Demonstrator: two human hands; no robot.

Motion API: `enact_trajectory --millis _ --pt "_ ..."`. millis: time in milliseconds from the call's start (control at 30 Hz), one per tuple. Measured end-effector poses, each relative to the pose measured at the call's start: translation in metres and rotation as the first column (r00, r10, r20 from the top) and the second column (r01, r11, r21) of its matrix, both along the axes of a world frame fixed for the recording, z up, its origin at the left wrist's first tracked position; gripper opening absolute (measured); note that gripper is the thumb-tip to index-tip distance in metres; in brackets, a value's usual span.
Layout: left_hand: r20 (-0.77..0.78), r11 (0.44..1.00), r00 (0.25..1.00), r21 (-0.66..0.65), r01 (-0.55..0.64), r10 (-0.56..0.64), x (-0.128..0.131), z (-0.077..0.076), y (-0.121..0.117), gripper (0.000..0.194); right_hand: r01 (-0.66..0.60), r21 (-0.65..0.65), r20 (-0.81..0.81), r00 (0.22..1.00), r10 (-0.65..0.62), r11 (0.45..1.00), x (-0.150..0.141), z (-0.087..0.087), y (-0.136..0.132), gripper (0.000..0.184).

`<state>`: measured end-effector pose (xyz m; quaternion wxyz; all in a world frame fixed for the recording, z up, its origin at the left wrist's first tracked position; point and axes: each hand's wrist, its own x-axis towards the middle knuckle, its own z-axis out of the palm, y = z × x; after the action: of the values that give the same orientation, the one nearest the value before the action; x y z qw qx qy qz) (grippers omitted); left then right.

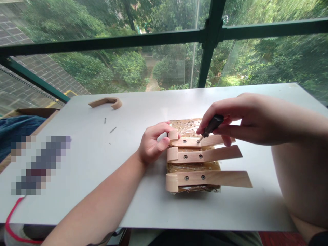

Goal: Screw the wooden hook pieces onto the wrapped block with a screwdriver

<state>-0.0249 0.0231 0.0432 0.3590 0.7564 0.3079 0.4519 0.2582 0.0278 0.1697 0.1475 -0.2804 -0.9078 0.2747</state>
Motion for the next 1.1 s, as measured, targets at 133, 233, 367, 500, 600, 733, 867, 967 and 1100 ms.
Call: enact_trajectory --millis 133,233,367,500,600,733,867,967,1100 --pt "-0.001 1.0 1.0 -0.007 -0.017 0.017 0.001 -0.001 0.0 0.043 0.01 0.029 -0.001 1.0 -0.01 1.0 0.001 0.001 0.003 0.024" --pt "-0.001 1.0 1.0 -0.009 -0.019 0.019 0.001 -0.001 0.0 0.043 0.016 0.051 0.006 1.0 -0.016 0.999 0.0 0.001 0.002 0.019" --pt "0.016 1.0 1.0 -0.011 -0.006 0.006 0.001 -0.001 0.0 0.04 -0.006 0.089 0.013 1.0 0.005 0.996 -0.003 0.001 -0.003 0.013" --pt "0.023 1.0 1.0 -0.01 0.008 -0.007 0.001 0.0 0.0 0.037 -0.004 0.126 0.014 1.0 0.002 0.992 -0.006 0.0 -0.005 0.01" --pt "0.004 1.0 1.0 -0.007 -0.002 0.002 0.001 0.0 0.0 0.038 0.007 0.137 0.024 1.0 -0.01 0.991 -0.007 0.0 -0.004 0.007" --pt "-0.005 1.0 1.0 -0.002 -0.015 0.015 0.001 0.001 0.0 0.039 0.048 0.174 0.004 0.999 -0.049 0.984 -0.009 -0.001 -0.002 0.016" --pt "0.007 1.0 1.0 0.008 0.003 -0.003 0.001 0.0 0.0 0.036 0.119 0.195 -0.035 0.993 -0.114 0.974 -0.015 -0.005 -0.003 0.026" --pt "0.023 1.0 1.0 0.019 0.013 -0.013 0.001 0.0 0.0 0.035 0.167 0.188 -0.088 0.984 -0.153 0.968 -0.02 -0.01 -0.004 0.021" --pt "0.025 0.999 0.999 0.028 0.023 -0.023 0.0 -0.001 0.001 0.034 0.129 0.144 -0.146 0.983 -0.108 0.981 -0.024 -0.015 -0.003 0.008"
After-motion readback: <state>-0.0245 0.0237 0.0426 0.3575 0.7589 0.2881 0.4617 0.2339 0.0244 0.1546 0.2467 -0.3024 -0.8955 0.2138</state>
